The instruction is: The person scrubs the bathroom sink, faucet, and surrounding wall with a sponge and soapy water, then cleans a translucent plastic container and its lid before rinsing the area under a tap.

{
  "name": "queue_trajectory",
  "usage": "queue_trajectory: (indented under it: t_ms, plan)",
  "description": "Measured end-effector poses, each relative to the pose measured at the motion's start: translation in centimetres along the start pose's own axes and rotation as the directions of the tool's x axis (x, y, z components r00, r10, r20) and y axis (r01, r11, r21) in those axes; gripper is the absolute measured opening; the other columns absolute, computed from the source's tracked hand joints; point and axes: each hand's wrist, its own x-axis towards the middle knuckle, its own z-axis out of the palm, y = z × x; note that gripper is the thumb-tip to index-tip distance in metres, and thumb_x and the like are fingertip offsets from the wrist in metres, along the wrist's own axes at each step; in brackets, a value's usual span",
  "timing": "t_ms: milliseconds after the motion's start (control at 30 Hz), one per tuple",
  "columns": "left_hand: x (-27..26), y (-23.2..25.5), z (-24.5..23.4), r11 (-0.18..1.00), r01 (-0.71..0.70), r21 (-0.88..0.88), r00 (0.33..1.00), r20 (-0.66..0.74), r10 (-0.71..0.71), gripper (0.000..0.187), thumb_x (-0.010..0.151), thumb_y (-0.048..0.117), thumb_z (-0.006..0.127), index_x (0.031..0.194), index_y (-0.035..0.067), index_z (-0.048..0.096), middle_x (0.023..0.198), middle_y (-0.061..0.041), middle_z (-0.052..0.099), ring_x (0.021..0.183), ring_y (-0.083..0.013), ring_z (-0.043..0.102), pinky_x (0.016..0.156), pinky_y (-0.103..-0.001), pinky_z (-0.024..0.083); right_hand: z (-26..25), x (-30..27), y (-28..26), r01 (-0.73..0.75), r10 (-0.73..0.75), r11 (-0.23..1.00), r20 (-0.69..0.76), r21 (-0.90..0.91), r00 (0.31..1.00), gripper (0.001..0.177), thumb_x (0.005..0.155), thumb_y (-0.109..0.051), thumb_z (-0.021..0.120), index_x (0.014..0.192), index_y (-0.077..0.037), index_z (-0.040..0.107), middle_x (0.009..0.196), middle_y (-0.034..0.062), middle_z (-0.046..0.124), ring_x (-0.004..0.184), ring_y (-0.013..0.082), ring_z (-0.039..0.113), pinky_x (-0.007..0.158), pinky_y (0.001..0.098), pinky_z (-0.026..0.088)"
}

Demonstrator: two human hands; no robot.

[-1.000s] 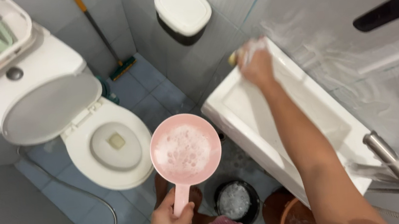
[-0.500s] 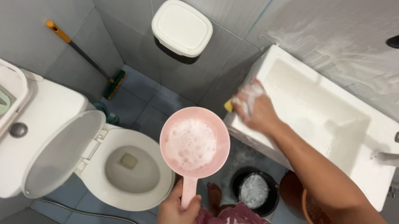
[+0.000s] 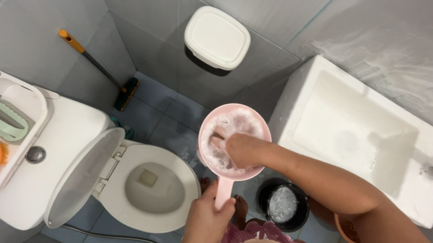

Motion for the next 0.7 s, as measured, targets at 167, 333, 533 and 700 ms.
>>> queue_trajectory:
  t_ms: [167, 333, 533, 700]
  plan:
    - [2.6, 0.2, -1.2, 0.994, 0.095, -0.055, 0.995, 0.026, -0.093, 0.054, 0.085, 0.022, 0.068, 0.137, 0.007, 0.059, 0.064, -0.014, 0.074, 0.045, -0.0200, 0.067, 0.047, -0.035, 0.054, -4.2, 0.9, 0.9, 0.050, -0.023, 0.910, -0.070, 0.411, 0.997, 0.028, 0.089, -0.024, 0.070, 0.113, -0.010, 0.072, 0.102, 0.0096, 0.077, 0.094, 0.0237, 0.075, 0.086, 0.0383, 0.060]
    - [6.5, 0.2, -2.9, 0.993, 0.047, -0.104, 0.999, 0.004, -0.047, 0.046, 0.087, 0.021, 0.067, 0.131, 0.005, 0.064, 0.067, -0.010, 0.075, 0.046, -0.0157, 0.066, 0.046, -0.033, 0.052, -10.7, 1.1, 4.0, -0.087, 0.455, 0.788, -0.482, 0.609, 0.748, 0.035, 0.089, -0.028, 0.073, 0.118, -0.010, 0.065, 0.102, 0.0093, 0.072, 0.094, 0.0242, 0.069, 0.082, 0.0374, 0.056]
    - [10.8, 2.2, -4.9, 0.992, -0.022, -0.128, 0.992, -0.124, 0.006, 0.050, 0.087, 0.019, 0.065, 0.136, 0.009, 0.060, 0.064, -0.014, 0.072, 0.044, -0.0185, 0.063, 0.045, -0.036, 0.050, -12.7, 8.5, 10.0, -0.036, 0.079, 0.997, -0.931, 0.071, 0.356, 0.031, 0.088, -0.011, 0.080, 0.112, 0.000, 0.064, 0.109, 0.0209, 0.058, 0.095, 0.0368, 0.062, 0.083, 0.0433, 0.053]
    - [11.7, 2.6, -6.0, 0.995, 0.046, -0.085, 0.993, -0.101, -0.055, 0.046, 0.088, 0.021, 0.065, 0.133, 0.009, 0.063, 0.067, -0.012, 0.074, 0.045, -0.0182, 0.066, 0.047, -0.035, 0.053, -13.6, 15.8, 11.5, -0.115, 0.051, 0.993, -0.944, 0.014, 0.327, 0.025, 0.086, -0.006, 0.079, 0.106, -0.003, 0.065, 0.100, 0.0188, 0.061, 0.095, 0.0394, 0.062, 0.083, 0.0467, 0.051]
